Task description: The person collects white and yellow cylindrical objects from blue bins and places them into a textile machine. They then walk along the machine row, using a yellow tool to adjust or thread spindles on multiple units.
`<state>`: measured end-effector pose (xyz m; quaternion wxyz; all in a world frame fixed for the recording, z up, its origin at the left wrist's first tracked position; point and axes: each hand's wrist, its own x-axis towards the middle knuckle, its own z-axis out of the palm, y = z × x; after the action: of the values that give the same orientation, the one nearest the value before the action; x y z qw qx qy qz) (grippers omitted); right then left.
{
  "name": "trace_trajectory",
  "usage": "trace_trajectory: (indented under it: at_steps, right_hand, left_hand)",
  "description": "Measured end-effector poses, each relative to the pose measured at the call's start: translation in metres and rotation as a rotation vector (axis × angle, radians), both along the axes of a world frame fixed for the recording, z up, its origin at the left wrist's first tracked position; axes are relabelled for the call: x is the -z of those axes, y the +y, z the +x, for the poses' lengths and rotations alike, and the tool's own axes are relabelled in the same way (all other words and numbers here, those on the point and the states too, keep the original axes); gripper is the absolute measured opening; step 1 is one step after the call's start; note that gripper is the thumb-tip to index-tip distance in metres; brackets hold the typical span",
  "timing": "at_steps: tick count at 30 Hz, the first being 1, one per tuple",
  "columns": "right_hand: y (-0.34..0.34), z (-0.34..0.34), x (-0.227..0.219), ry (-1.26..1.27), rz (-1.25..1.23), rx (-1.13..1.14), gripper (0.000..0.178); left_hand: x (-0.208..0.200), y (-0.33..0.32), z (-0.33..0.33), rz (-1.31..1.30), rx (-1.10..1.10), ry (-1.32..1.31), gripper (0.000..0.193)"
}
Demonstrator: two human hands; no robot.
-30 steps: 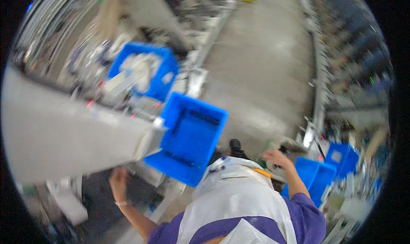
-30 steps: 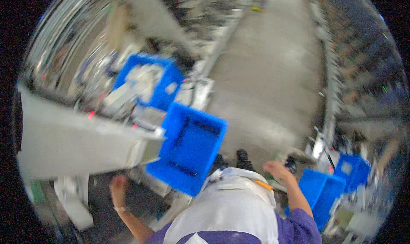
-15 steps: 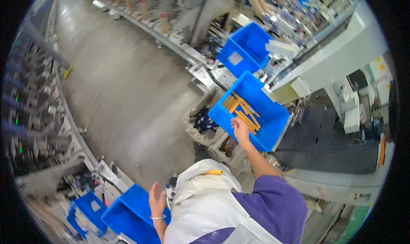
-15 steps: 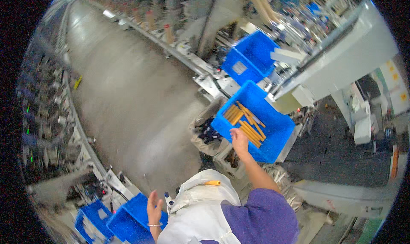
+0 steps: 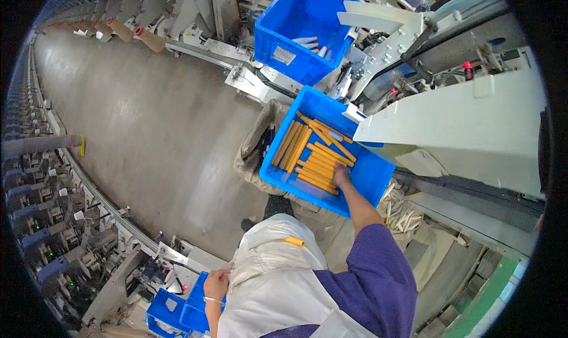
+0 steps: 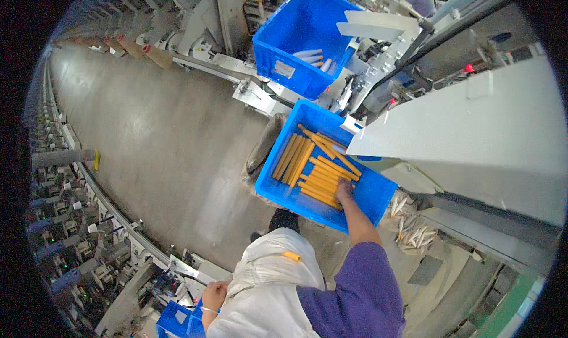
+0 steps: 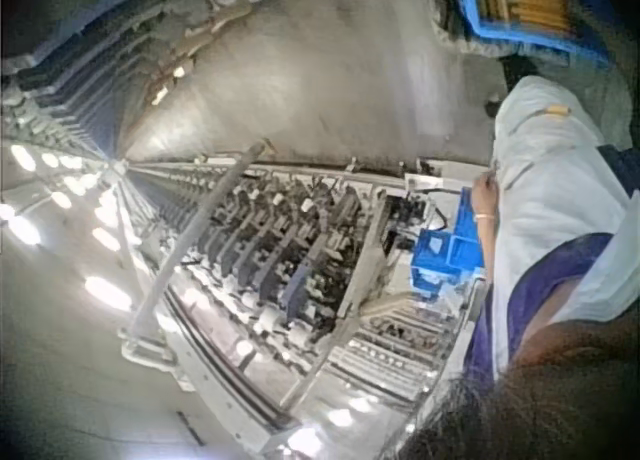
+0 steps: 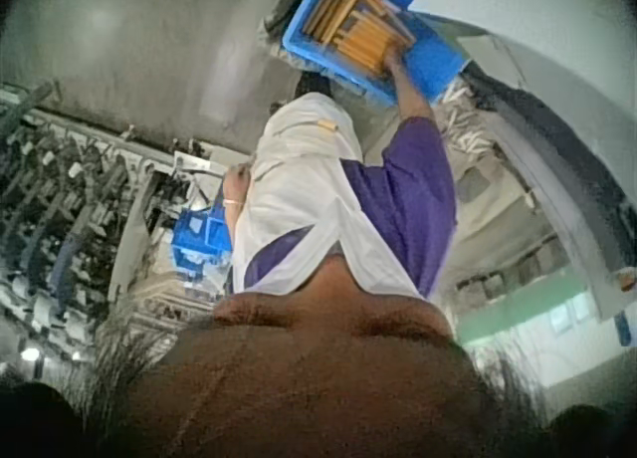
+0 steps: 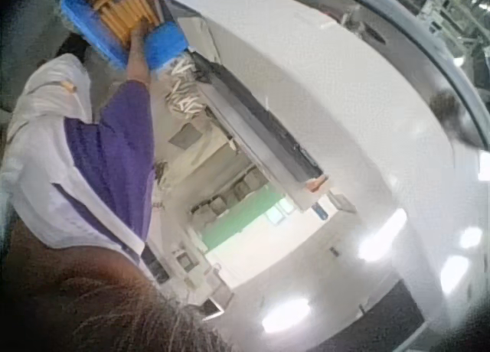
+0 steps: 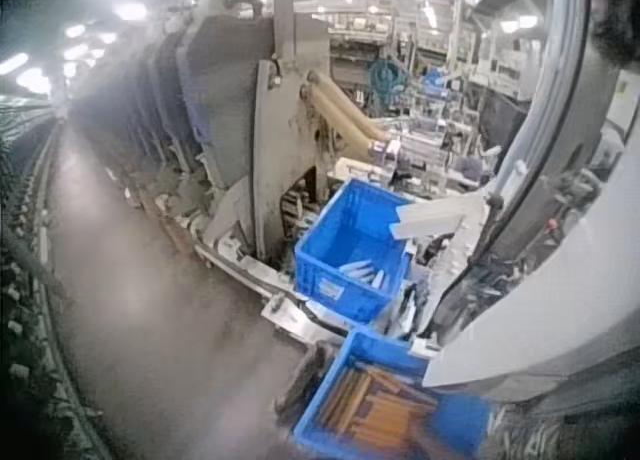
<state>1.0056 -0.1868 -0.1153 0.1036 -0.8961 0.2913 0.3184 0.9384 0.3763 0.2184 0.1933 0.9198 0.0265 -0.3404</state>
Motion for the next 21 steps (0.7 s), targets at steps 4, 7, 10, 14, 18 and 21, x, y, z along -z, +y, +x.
trace_trajectory:
  at_steps: [4,7,10,14,18,21]
  right_hand:
    - [0.027,0.019,-0.005,-0.031,0.089,0.122,0.038]
    - [0.049,0.029,-0.016,0.119,0.061,-0.098,0.039]
    - [0.061,0.030,-0.023,0.105,0.103,-0.120,0.035]
    - [0.061,0.029,-0.027,0.236,0.309,-0.242,0.033]
    - [0.054,0.039,-0.030,0.431,0.400,-0.293,0.035]
    - [0.055,0.050,-0.045,0.267,0.426,-0.236,0.038]
  left_hand:
    - [0.004,0.043,-0.023,-0.135,-0.240,0.390,0.025]
    - [0.013,0.054,-0.019,-0.121,-0.074,0.269,0.023]
    - [0.020,0.048,0.002,-0.140,-0.206,0.302,0.028]
    - [0.017,0.038,0.027,-0.146,-0.272,0.295,0.031]
    - [0.011,0.038,0.041,-0.177,-0.294,0.282,0.031]
    - [0.013,0.040,0.056,-0.210,-0.369,0.172,0.029]
